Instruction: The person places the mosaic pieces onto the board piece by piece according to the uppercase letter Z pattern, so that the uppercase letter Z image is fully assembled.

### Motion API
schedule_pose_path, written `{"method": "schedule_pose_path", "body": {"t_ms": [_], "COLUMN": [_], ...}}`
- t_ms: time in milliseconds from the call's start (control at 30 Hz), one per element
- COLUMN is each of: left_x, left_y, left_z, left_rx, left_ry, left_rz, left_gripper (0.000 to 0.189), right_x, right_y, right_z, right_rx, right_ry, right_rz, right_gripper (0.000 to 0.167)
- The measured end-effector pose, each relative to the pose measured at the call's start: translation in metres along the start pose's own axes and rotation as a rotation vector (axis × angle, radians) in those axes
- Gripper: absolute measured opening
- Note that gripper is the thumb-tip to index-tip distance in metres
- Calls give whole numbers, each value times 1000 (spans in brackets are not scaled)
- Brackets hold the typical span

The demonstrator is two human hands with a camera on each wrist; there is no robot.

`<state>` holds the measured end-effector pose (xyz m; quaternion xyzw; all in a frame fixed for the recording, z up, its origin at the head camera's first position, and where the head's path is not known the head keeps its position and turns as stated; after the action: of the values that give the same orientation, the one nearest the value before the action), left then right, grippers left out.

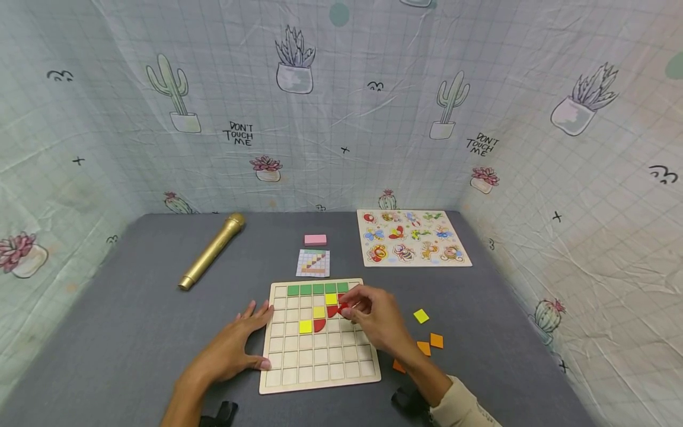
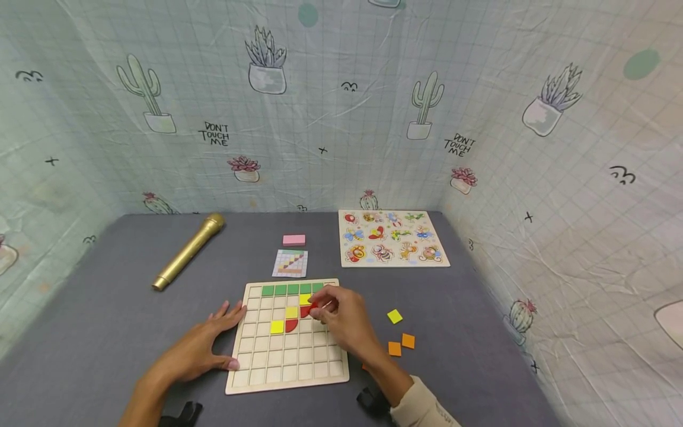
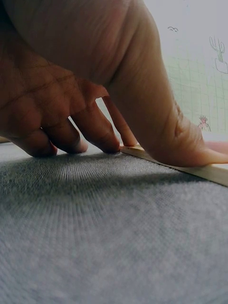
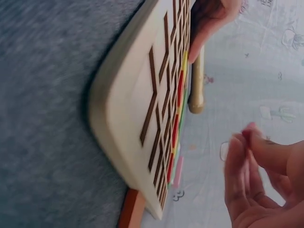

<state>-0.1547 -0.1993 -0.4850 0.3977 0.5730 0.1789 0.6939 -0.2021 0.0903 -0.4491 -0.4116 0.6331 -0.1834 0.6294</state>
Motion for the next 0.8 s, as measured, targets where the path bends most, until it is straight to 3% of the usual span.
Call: {"method": "schedule_pose_path", "body": {"t_ms": [233,400,800], "left_x": [1,1,2], "left_y": [-1,-2,-1], "left_z": [0,-1,-1], "left_rx": [-9,-19,-13], "left_ry": [-2,-5,1], "left_rz": [3,3,11], "left_gripper": [112,113,112], "right_x": [18,37,71], "right_y": [-6,-17,-25], "right_z": [-4,-8,-14], "right_rx": [37,8,-64], "right_ry": [-152,-238,-228], "right_rz": [59,96,272], "right_gripper": [13,13,22]}}
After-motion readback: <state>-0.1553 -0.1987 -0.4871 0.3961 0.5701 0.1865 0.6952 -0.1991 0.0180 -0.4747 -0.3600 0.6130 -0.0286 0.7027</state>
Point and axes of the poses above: each hand's wrist, its own z-axis away from the middle knuckle, its own x-axis out of the palm, y = z × x, the point moved 6 cm from there along -z, towards the middle knuckle, and after that the axes turned 10 degrees about z, right-handed, at the moved point
